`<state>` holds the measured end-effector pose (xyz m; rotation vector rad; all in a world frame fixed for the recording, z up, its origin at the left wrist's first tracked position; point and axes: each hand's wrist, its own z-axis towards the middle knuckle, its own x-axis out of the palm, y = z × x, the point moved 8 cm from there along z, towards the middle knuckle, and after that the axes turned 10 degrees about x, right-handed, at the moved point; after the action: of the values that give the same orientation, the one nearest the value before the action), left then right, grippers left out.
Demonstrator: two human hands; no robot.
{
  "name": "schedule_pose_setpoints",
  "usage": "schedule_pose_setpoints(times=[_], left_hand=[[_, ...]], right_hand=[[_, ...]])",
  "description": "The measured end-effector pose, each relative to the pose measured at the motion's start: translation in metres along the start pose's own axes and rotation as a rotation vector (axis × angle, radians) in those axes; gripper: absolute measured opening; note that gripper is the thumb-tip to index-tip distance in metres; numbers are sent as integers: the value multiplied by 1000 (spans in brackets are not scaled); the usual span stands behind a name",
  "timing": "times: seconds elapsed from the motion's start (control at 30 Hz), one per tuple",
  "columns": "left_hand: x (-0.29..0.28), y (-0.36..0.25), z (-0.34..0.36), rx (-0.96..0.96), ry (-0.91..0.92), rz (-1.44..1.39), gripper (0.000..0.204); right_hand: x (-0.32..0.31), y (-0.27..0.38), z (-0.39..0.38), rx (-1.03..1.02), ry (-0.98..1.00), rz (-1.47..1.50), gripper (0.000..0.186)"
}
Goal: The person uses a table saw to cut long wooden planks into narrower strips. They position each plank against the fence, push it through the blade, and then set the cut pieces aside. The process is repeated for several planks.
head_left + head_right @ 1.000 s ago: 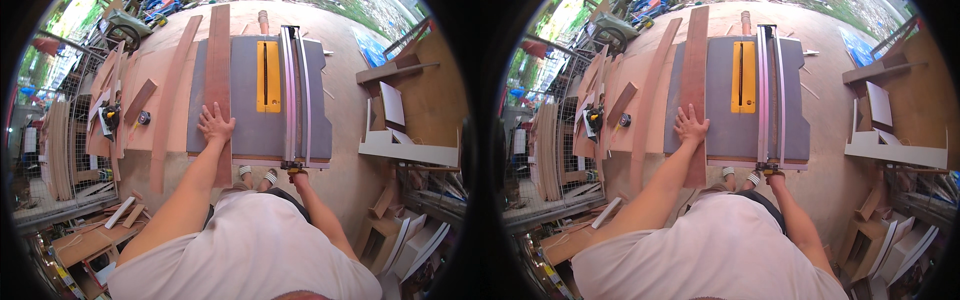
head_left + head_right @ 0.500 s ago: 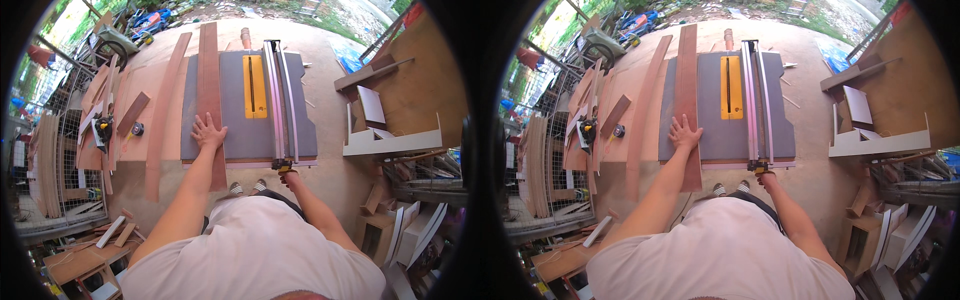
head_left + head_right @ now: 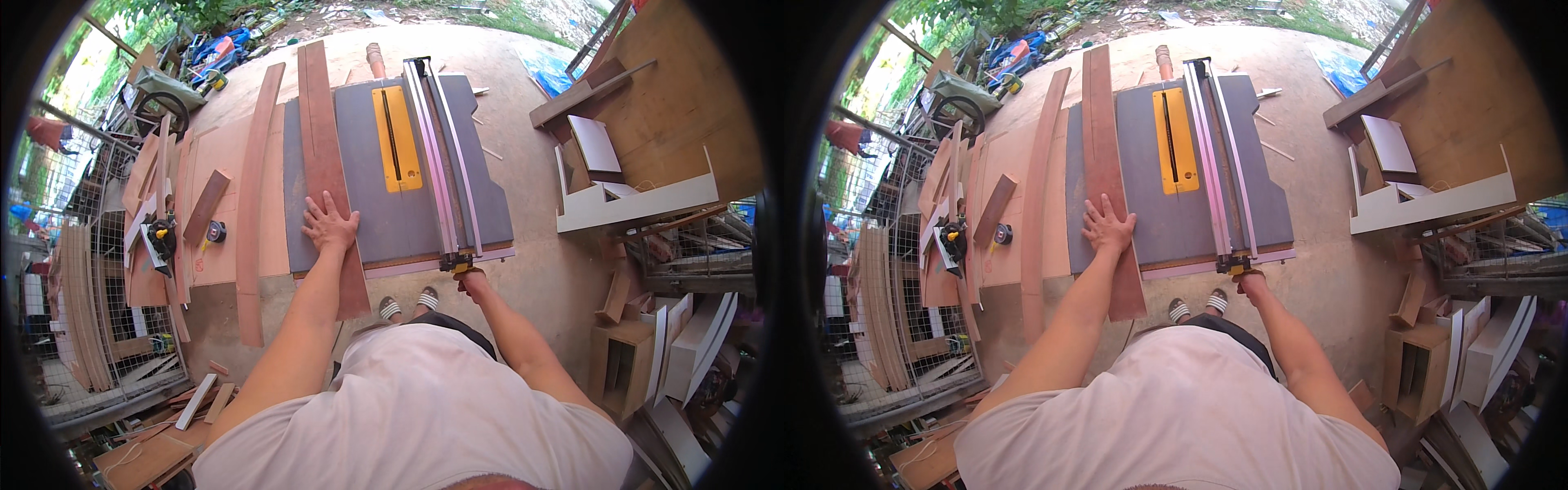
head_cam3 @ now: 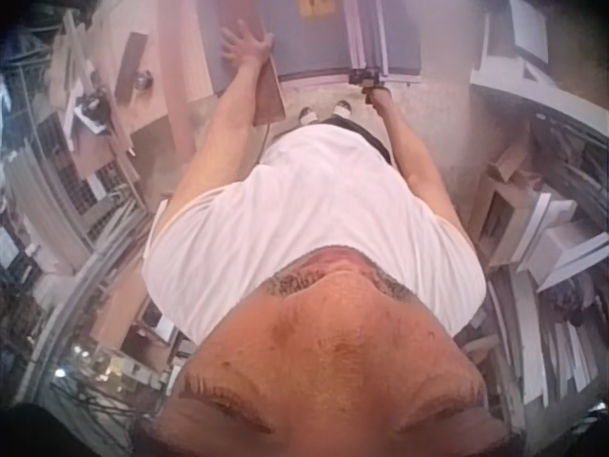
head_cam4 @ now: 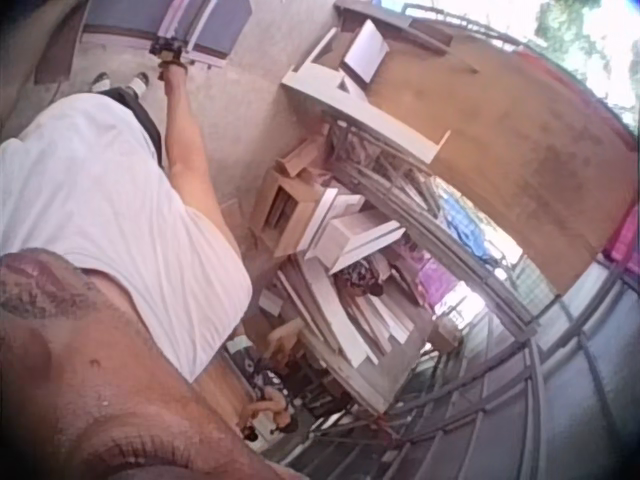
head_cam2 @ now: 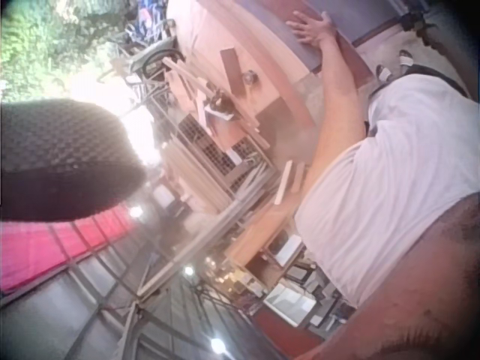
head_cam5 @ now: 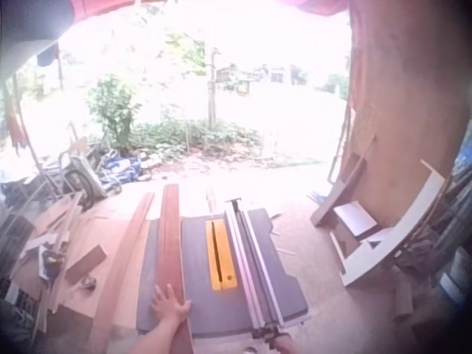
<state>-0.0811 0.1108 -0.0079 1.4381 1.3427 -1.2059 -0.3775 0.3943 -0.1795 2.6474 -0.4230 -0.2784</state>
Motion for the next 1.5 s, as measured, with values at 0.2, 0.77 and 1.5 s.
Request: schedule_pose_setpoints(times=[0.2, 0.77, 1.5], left_hand=[[-1, 0, 0, -4, -8, -14, 92], [-1, -5, -3, -4, -19, -27, 91], [41, 32, -277, -513, -214, -69, 90]], right_hand=[[-1, 0, 0, 22, -8, 0, 12], [-43, -14, -40, 198, 125, -226, 75], [-157, 99, 86, -438, -160, -449, 35]])
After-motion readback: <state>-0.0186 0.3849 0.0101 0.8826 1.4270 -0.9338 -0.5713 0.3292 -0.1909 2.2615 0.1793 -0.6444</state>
